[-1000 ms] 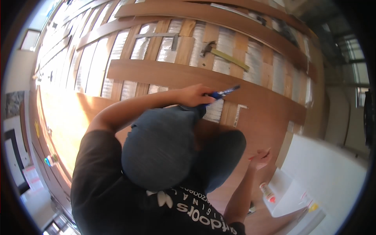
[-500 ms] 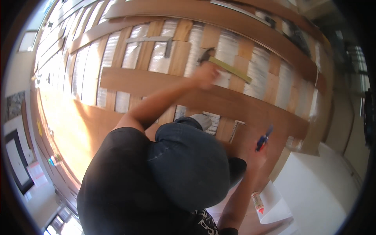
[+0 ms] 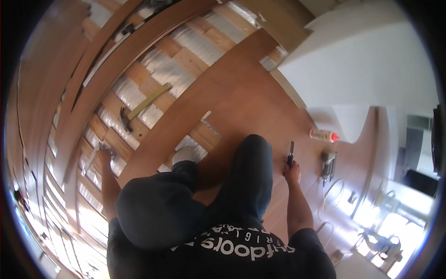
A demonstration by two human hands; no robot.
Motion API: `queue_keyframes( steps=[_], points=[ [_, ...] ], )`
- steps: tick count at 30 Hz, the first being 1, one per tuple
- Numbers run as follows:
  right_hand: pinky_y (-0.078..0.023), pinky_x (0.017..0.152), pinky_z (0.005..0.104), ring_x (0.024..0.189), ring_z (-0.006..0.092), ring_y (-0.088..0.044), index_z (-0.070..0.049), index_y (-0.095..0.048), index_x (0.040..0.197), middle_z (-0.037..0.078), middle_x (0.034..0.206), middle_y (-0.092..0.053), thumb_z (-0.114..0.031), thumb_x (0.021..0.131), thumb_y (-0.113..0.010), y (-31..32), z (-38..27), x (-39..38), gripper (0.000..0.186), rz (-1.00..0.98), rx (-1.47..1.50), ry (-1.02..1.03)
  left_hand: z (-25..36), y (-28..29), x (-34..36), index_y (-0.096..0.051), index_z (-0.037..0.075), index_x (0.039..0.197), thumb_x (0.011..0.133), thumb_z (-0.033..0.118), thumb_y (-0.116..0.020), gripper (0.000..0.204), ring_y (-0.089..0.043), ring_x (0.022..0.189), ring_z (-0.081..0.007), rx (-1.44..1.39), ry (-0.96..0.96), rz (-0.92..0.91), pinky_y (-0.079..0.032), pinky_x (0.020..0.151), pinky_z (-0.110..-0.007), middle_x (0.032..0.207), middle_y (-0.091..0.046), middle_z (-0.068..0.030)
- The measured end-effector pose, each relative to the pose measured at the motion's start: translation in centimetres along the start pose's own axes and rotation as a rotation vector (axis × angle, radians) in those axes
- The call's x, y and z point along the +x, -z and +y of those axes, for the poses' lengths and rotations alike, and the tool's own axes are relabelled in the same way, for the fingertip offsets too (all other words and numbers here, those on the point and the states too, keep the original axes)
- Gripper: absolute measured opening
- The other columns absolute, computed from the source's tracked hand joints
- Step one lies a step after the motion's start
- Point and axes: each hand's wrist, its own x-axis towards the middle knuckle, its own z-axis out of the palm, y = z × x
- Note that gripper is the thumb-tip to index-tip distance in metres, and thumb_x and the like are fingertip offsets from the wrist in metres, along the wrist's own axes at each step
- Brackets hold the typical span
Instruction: The person marks a wood plank using a pencil and a table saw as a guide, then applies glue to the underside of the plank and hammers it into place on the floor, using a square and pencil to mark the next piece.
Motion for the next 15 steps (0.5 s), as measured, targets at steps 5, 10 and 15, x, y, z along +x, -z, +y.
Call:
queue_keyframes(
  steps=[5,10,15],
  points=[
    [-0.055,0.083,0.0566,0.1,0.0478,-0.069,-0.008,-0.067,0.122,0.024,0.111,-0.07,-0.026,0.097,-0.066,0.3,0.1,-1.5,0.031,0.208,0.075,0.003,-3.0,7.6,-7.2,-0.068,-0.015,0.101,0.099,0.026,-0.056,0.043,-0.072,0.104,-0.0478,-0.157,-0.002,0.231,-0.058,0.089,-0.056,0.115,-0.068,-0.0404],
    [-0.058,0.076,0.0488,0.083,0.0385,-0.073,-0.012,-0.062,0.143,0.02,0.097,-0.076,-0.02,0.104,-0.057,3.6,-5.2,-1.6,0.041,0.266,0.437,0.068,-1.4,23.7,-16.2,-0.057,-0.011,0.13,0.106,0.043,-0.054,0.059,-0.062,0.116,-0.0477,-0.561,-0.028,0.592,-0.048,0.099,-0.052,0.127,-0.063,-0.0346],
    [-0.056,0.07,0.0305,0.073,0.0114,-0.065,-0.004,-0.061,0.143,0.009,0.093,-0.075,-0.016,0.111,-0.049,8.7,-11.0,-1.4,0.036,0.166,0.853,0.137,11.2,36.8,-20.8,-0.066,0.001,0.129,0.11,0.039,-0.057,0.043,-0.066,0.104,-0.022,-1.004,-0.372,0.399,-0.05,0.092,-0.035,0.116,-0.071,-0.0113]
  ],
)
